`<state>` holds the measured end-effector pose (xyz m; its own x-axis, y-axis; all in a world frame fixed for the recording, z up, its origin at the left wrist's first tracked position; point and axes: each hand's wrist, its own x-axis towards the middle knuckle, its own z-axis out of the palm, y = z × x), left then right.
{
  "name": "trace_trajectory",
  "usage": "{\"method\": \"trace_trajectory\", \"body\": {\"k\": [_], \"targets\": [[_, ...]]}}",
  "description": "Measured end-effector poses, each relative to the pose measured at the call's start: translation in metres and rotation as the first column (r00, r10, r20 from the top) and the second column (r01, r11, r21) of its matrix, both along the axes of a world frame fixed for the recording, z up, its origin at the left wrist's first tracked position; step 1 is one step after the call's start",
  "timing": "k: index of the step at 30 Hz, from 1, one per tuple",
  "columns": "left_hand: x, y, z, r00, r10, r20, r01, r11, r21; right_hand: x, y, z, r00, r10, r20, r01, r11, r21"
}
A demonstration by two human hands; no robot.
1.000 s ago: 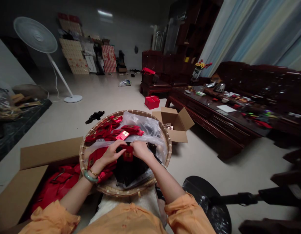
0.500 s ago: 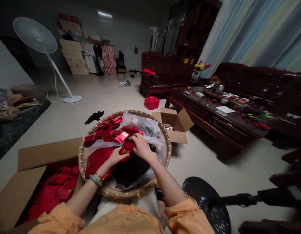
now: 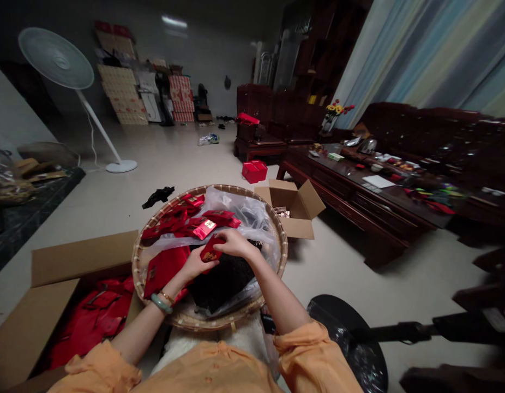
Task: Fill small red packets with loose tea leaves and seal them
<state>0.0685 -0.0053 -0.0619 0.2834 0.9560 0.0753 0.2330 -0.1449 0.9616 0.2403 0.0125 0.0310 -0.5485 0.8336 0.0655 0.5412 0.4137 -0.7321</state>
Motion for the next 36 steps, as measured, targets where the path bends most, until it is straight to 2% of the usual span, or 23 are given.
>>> {"method": "trace_trajectory", "body": {"k": [2,5,10,12,15,18,22,25,28,32,34,36], "targets": [[0.000,0.000,-0.002,1.000,-0.006,-0.018,0.007,1.000,0.027,0.001,0.001,-0.001,1.000,0.000,-0.004,0.000,0.999,-0.040],[0.000,0.001,-0.004,1.000,-0.005,-0.030,0.006,0.999,0.031,0.001,-0.002,-0.001,1.000,0.013,-0.002,-0.013,0.999,-0.033],[0.000,0.002,-0.001,1.000,0.027,0.008,-0.027,1.000,-0.015,0.004,-0.005,0.004,0.994,-0.111,0.018,0.109,0.987,0.115],[0.001,0.002,0.000,1.000,0.030,-0.006,-0.030,1.000,-0.004,0.004,-0.004,0.006,0.991,-0.113,0.077,0.101,0.985,0.140],[0.002,0.002,-0.004,0.999,0.015,-0.041,-0.014,0.999,0.030,0.005,-0.001,0.006,0.990,-0.057,0.128,0.050,0.997,0.054],[0.002,0.002,-0.008,0.999,0.014,-0.050,-0.012,0.999,0.035,0.005,0.003,0.004,0.995,-0.021,0.096,0.029,0.996,-0.089],[0.004,0.002,-0.009,1.000,-0.013,-0.015,0.013,1.000,0.006,0.005,0.009,-0.008,0.998,0.056,0.038,-0.048,0.980,-0.192],[0.007,0.001,-0.004,1.000,-0.010,0.026,0.011,0.999,-0.043,0.005,0.014,-0.020,0.998,0.066,0.010,-0.063,0.978,-0.200],[0.009,-0.003,0.005,0.993,-0.011,0.118,0.031,0.985,-0.168,0.004,0.018,-0.028,0.998,0.055,-0.005,-0.055,0.982,-0.178],[0.005,-0.008,0.015,0.952,-0.100,0.290,0.207,0.908,-0.365,0.003,0.021,-0.029,0.999,0.042,-0.017,-0.044,0.990,-0.135],[0.002,-0.009,0.017,0.924,-0.147,0.354,0.292,0.868,-0.401,0.002,0.021,-0.029,1.000,0.016,-0.026,-0.019,0.991,-0.133],[0.000,-0.010,0.017,0.911,-0.159,0.381,0.318,0.859,-0.401,0.001,0.021,-0.029,0.999,-0.012,-0.035,0.007,0.989,-0.147]]}}
